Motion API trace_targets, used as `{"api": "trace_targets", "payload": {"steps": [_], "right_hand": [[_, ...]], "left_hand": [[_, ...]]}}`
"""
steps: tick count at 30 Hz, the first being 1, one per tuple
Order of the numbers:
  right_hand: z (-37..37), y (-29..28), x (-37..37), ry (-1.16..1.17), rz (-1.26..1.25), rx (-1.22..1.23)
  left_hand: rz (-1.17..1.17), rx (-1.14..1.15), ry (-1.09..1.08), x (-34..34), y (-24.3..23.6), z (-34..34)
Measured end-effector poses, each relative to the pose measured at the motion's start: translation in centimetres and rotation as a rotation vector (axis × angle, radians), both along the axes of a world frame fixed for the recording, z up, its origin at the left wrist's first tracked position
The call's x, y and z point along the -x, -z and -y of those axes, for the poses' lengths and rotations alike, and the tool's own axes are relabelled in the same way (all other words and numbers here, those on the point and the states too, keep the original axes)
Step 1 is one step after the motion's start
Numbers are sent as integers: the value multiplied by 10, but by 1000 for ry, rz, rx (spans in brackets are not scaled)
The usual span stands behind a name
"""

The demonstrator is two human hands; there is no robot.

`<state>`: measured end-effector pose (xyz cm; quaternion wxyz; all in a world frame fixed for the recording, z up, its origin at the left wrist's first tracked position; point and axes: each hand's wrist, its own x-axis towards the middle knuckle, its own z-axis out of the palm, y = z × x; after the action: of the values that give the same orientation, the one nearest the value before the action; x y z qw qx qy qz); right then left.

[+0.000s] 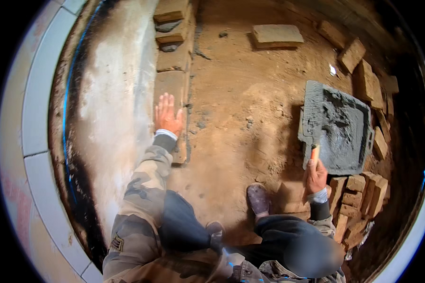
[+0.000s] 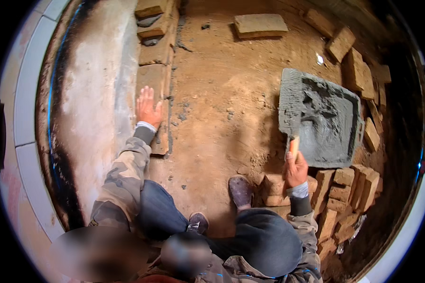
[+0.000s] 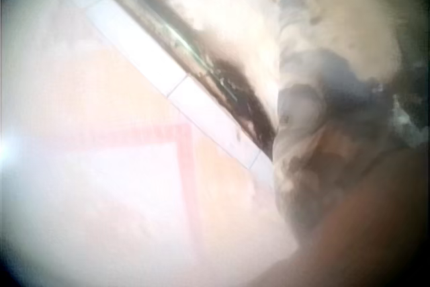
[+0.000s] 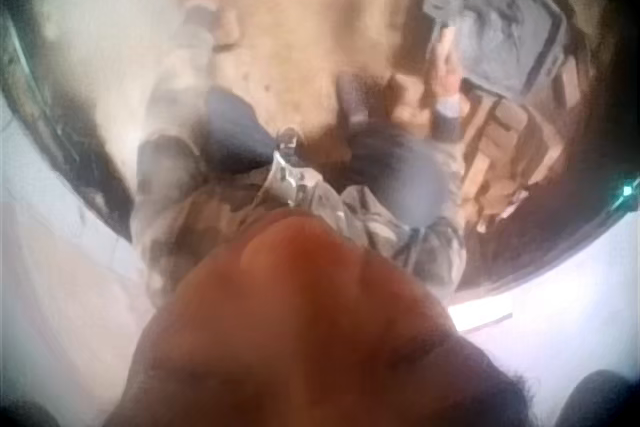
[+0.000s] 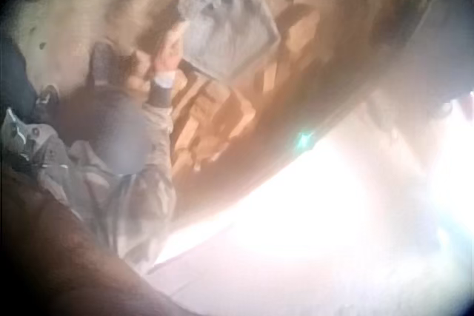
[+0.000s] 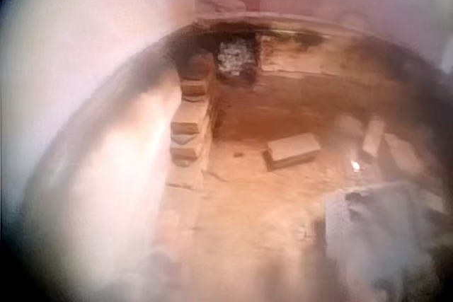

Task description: The person kneels on the floor and uses a trowel to scoop mortar from a tray, applying it to the floor and bricks. They then place bricks into a curved wall structure, tapping them into position.

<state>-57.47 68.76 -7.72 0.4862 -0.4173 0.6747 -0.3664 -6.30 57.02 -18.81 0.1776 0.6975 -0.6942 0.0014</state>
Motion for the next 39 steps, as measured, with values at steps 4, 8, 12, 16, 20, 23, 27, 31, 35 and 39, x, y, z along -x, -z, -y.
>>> {"api": "trace_targets", "payload": {"steps": [4,8,12,16,20,23,27,31,35,39], "right_hand": [[18,-10,74,5,-414,39],[24,-19,157,-84,-1189,71],[-9,0,174,-176,-1440,-246],[-41,19,127,-206,-1331,-362],[-35,12,110,-255,-1240,-327],[-27,2,110,-323,-1174,-256],[2,-11,134,-166,-1191,-168],[25,20,150,-90,-1337,-218],[18,43,101,-196,-1202,-211],[10,54,101,-168,-1006,-126]], "left_hand": [[44,122,53,-23,11,-8],[73,86,53,-34,25,1],[166,-59,-145,14,9,-8],[-304,-62,593,168,-11,-81],[-453,-270,945,314,-29,-165],[-322,-436,976,383,-33,-200],[-239,-541,852,404,-35,-206],[-256,-436,822,423,-27,-212],[-274,-452,807,412,-16,-208],[-306,-389,826,416,-12,-207]]}}
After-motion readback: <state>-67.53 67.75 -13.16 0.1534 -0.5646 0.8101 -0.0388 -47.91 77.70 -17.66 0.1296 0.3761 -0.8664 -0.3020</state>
